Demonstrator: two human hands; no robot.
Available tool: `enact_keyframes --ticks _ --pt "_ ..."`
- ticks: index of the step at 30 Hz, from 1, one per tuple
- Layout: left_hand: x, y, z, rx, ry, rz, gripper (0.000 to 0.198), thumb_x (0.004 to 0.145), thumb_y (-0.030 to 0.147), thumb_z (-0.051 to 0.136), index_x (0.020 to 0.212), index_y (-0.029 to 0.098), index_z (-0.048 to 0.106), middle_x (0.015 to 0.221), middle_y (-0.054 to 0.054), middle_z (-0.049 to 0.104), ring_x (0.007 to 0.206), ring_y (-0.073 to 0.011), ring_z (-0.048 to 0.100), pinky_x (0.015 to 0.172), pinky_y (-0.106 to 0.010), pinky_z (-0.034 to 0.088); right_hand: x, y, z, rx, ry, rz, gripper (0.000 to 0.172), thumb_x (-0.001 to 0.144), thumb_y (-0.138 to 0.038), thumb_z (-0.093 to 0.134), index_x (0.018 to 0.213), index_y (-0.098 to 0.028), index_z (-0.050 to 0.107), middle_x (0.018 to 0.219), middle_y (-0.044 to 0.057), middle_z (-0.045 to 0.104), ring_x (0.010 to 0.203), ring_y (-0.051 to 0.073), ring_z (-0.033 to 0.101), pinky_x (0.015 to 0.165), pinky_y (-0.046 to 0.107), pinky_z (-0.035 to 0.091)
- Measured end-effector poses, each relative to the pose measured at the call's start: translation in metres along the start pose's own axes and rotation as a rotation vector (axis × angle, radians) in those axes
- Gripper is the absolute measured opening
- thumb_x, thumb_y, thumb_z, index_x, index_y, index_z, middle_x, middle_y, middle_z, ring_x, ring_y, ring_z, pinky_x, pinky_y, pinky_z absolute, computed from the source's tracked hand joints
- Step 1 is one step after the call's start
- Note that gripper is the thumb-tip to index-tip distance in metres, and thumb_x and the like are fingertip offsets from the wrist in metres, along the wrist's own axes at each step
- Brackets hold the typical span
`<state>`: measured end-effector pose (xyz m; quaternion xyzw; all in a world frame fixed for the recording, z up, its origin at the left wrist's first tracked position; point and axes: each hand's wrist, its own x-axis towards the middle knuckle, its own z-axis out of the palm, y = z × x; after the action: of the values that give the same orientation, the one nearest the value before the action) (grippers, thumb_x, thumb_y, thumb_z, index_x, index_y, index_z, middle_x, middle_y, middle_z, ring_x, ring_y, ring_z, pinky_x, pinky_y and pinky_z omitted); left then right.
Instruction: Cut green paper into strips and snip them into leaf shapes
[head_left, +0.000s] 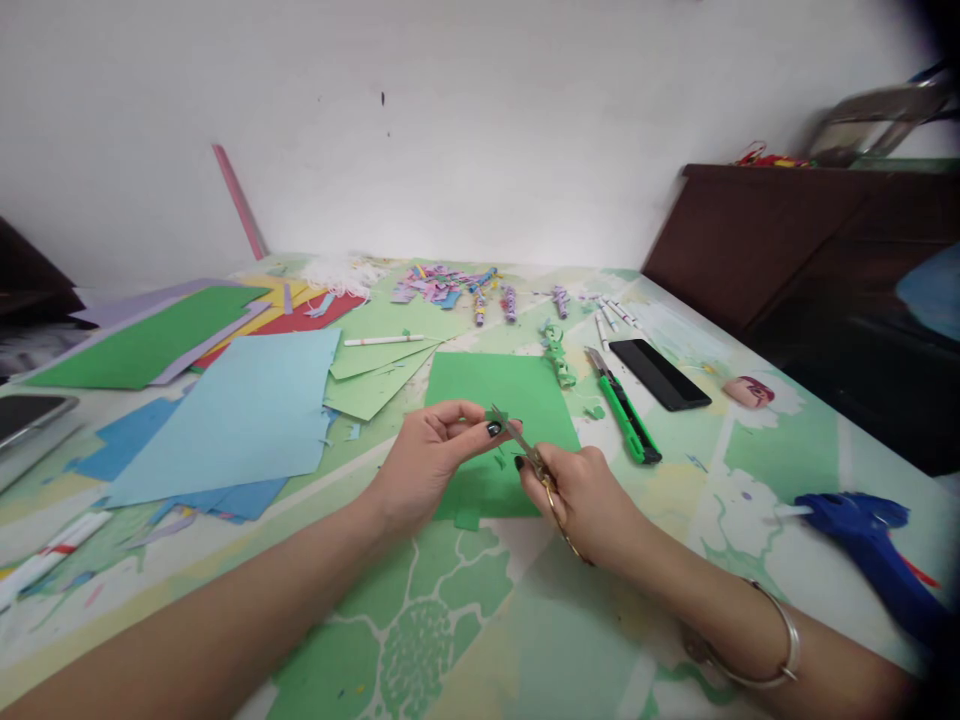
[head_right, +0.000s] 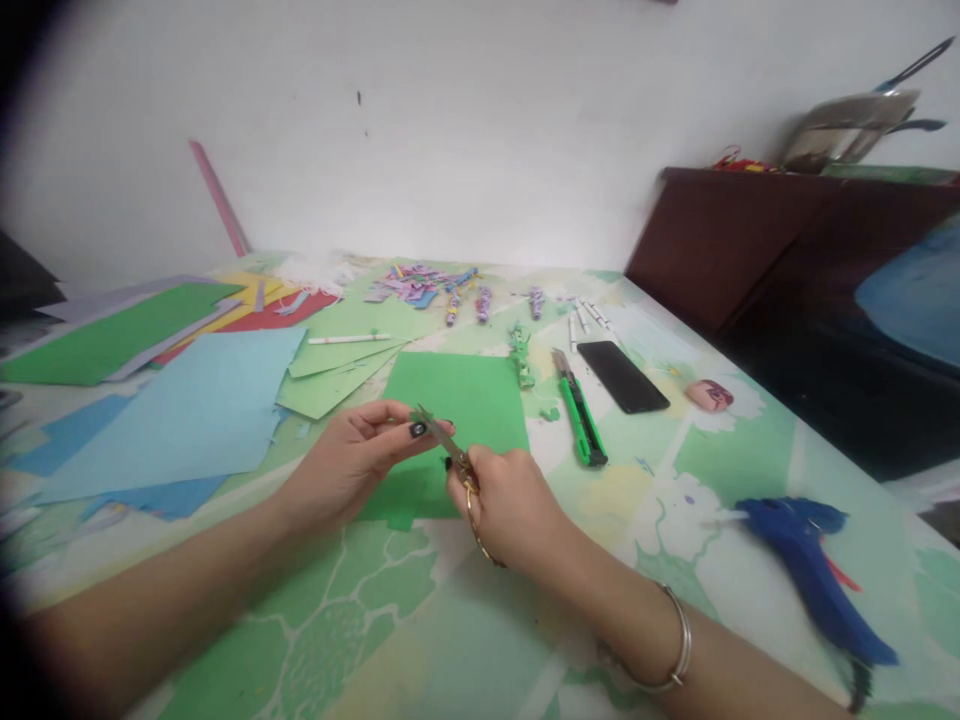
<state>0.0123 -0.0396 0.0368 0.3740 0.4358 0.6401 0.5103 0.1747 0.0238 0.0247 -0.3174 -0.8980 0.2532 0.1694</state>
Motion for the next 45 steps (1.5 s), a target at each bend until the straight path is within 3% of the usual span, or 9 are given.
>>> enact_keyframes --ticks 7,13,16,33,45 --pt "0.002 0.004 -0.007 0.160 -0.027 -0.008 0.010 0.074 0.025 0.068 0.078 0.016 0.067 0.089 -0.008 0.073 0.092 -0.0227 0.066 0.089 -0.036 0.046 0.000 0.004 -0.001 -0.053 0.004 -0.018 0.022 0.078 -0.020 0.042 0.057 -0.020 0.033 0.044 -0.007 0.026 0.041 0.007 0.020 0.045 0.023 0.018" --pt "0.007 0.012 -0.017 0.388 -0.055 -0.046 0.008 0.075 0.025 0.066 0.073 0.017 0.069 0.073 -0.004 0.071 0.066 -0.0156 0.065 0.060 -0.024 0.046 0.001 0.000 -0.009 -0.100 -0.098 0.018 0.022 0.079 -0.019 0.041 0.057 -0.020 0.036 0.043 -0.006 0.030 0.041 0.008 0.024 0.045 0.024 0.018" --pt "0.009 0.014 -0.021 0.389 -0.077 -0.045 0.005 0.072 0.022 0.068 0.069 0.018 0.069 0.065 -0.002 0.069 0.057 -0.0133 0.062 0.052 -0.021 0.043 0.001 0.001 -0.010 -0.138 -0.113 0.019 0.025 0.079 -0.020 0.043 0.055 -0.020 0.033 0.043 -0.006 0.029 0.041 0.008 0.024 0.044 0.024 0.018" --pt "0.013 0.023 -0.033 0.528 -0.231 -0.096 0.010 0.071 0.024 0.067 0.074 0.020 0.075 0.078 -0.008 0.075 0.071 -0.0220 0.070 0.063 -0.029 0.051 0.000 0.007 -0.009 -0.245 -0.153 -0.032 0.028 0.083 -0.025 0.043 0.057 -0.020 0.033 0.044 -0.005 0.032 0.040 0.008 0.024 0.044 0.024 0.019" --pt "0.015 0.026 -0.041 0.613 -0.336 -0.119 0.013 0.074 0.029 0.065 0.075 0.019 0.073 0.079 -0.007 0.075 0.075 -0.0201 0.069 0.068 -0.029 0.051 -0.003 0.011 -0.007 -0.200 -0.191 -0.052 0.025 0.080 -0.017 0.045 0.056 -0.019 0.039 0.041 -0.006 0.033 0.037 0.006 0.025 0.043 0.023 0.019"
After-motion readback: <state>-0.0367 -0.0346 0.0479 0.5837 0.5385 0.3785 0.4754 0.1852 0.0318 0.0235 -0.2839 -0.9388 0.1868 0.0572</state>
